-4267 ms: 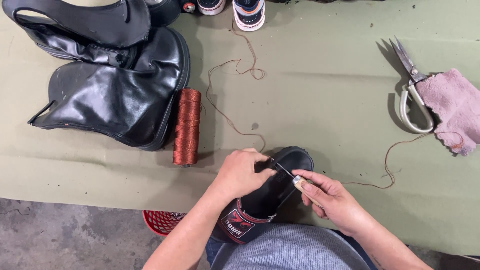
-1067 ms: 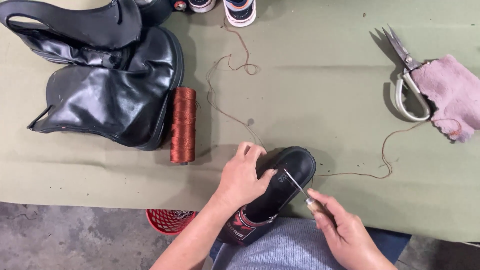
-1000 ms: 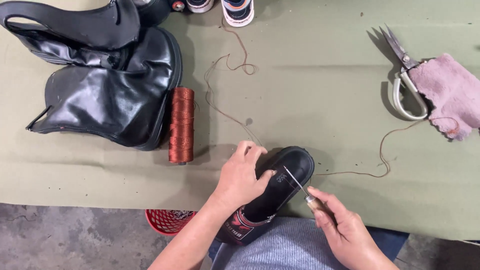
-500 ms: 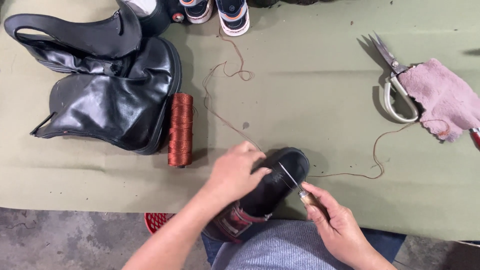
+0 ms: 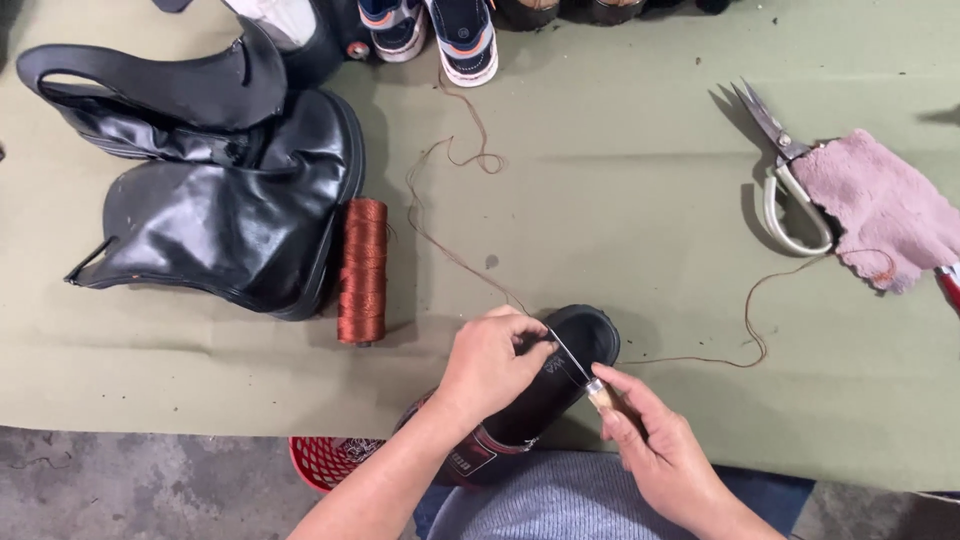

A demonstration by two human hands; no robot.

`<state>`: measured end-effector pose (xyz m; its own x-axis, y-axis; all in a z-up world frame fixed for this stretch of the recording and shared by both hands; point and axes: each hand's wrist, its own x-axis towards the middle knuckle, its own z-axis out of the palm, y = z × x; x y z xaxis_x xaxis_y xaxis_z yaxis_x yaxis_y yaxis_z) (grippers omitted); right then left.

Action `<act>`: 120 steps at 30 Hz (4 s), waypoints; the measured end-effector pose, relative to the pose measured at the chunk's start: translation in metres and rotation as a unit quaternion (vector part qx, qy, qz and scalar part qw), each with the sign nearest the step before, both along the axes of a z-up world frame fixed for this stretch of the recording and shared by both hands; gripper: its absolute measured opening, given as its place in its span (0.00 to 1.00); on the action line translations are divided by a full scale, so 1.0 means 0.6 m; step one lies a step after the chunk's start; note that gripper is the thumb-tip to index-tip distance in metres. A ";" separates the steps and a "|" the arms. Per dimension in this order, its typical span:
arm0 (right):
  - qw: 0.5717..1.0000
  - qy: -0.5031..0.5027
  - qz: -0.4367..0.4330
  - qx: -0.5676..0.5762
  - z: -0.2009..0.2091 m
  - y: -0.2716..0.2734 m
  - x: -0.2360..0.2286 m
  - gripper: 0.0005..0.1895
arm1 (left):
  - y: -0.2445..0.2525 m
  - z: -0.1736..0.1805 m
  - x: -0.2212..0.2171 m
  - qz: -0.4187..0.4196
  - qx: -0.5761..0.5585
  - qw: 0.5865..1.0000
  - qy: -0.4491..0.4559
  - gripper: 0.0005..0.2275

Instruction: The person is repairing a black shoe by hand-sewing the sole to the upper. They use a stitching awl to pierce the leather and pull a thick reddish-brown thread through the holes. The person repeatedly pulls the thread tight to secure the stitches along the shoe's edge.

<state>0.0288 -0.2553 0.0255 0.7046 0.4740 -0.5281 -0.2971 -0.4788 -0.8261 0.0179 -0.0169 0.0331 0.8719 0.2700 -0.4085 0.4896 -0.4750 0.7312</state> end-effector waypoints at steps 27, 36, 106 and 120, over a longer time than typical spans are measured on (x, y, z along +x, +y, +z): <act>1.000 -0.009 -0.005 0.011 0.001 0.001 -0.005 0.28 | -0.009 -0.040 -0.004 0.020 0.029 0.996 -0.077 0.07; 1.000 -0.006 -0.013 -0.025 0.005 0.005 0.002 0.27 | -0.002 -0.042 -0.006 0.010 0.010 0.993 -0.116 0.06; 0.992 -0.073 0.094 -0.053 0.042 0.012 0.067 0.25 | 0.035 -0.038 -0.008 0.007 0.051 0.976 -0.211 0.04; 0.955 -0.102 0.214 -0.180 0.063 0.026 0.068 0.26 | 0.063 -0.040 0.001 0.021 -0.332 0.938 -0.096 0.06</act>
